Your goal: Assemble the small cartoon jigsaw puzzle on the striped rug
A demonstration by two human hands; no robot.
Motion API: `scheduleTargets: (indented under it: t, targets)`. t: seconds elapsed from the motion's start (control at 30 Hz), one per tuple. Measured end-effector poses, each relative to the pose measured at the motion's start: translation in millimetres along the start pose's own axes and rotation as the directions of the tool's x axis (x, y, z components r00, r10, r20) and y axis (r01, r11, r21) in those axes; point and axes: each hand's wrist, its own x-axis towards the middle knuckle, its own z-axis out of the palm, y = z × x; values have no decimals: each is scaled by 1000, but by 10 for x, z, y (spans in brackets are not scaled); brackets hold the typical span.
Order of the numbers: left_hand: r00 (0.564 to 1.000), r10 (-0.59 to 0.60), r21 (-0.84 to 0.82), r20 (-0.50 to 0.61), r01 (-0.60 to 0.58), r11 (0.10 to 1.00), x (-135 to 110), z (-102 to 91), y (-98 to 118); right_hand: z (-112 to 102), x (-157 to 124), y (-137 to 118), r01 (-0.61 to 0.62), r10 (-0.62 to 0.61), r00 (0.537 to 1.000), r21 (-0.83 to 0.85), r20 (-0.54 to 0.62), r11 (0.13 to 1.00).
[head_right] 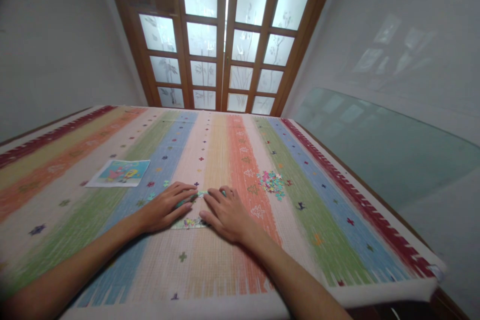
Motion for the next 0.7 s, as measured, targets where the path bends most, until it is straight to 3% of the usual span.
scheduleTargets:
  t: [0.47, 0.7]
  targets:
    - [999, -25, 24, -37, 26, 999, -21, -32, -21, 48, -17, 30, 23, -23, 999, 10, -40, 1000]
    - [997, -69, 97, -34, 72, 993, -93, -177, -164, 49, -27, 50, 27, -24, 998, 44, -56, 999]
